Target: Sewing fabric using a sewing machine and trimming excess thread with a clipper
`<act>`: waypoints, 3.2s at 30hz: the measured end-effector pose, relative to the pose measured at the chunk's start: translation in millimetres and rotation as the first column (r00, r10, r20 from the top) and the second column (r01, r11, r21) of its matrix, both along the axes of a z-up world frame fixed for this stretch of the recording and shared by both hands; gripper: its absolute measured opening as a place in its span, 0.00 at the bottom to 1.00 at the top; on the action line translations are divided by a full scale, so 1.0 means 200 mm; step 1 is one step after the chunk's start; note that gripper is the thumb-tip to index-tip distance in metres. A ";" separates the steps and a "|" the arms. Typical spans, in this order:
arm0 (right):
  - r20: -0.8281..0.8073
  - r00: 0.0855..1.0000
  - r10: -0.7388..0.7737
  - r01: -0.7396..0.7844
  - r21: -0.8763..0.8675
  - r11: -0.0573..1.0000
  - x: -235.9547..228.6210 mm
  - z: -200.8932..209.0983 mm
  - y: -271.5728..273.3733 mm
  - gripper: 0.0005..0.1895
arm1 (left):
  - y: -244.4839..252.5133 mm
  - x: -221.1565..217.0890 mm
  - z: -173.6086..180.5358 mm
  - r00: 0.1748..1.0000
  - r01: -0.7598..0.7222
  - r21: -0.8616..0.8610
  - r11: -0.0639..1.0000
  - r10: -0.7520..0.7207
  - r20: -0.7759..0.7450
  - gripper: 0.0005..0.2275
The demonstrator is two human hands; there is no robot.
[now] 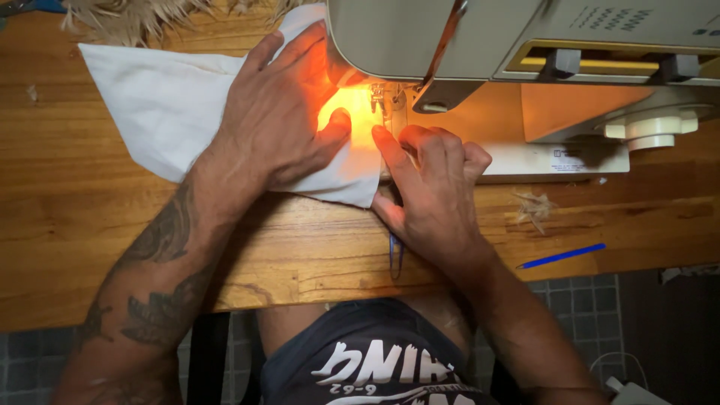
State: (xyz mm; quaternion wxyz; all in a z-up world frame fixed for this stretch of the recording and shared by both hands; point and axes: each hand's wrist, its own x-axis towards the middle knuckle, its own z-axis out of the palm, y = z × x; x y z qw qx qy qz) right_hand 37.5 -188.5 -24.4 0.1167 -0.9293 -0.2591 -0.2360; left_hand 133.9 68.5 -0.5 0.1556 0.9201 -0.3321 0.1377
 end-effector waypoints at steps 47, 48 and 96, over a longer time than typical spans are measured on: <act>-0.536 0.722 0.438 0.396 0.838 0.375 -0.21 -0.13 0.24 0.14 | -0.12 -0.63 -0.14 0.892 -0.344 -0.411 0.844 0.430 0.136 0.09; -0.543 0.711 0.447 0.457 0.840 0.293 -0.22 -0.12 0.26 0.15 | -0.10 -0.63 -0.12 0.893 -0.308 -0.454 0.836 0.419 0.165 0.06; -0.427 0.650 0.629 0.633 0.762 -0.136 -0.30 -0.11 0.18 0.03 | 0.87 -0.81 -0.01 0.286 -0.557 0.338 0.759 0.557 -0.779 0.17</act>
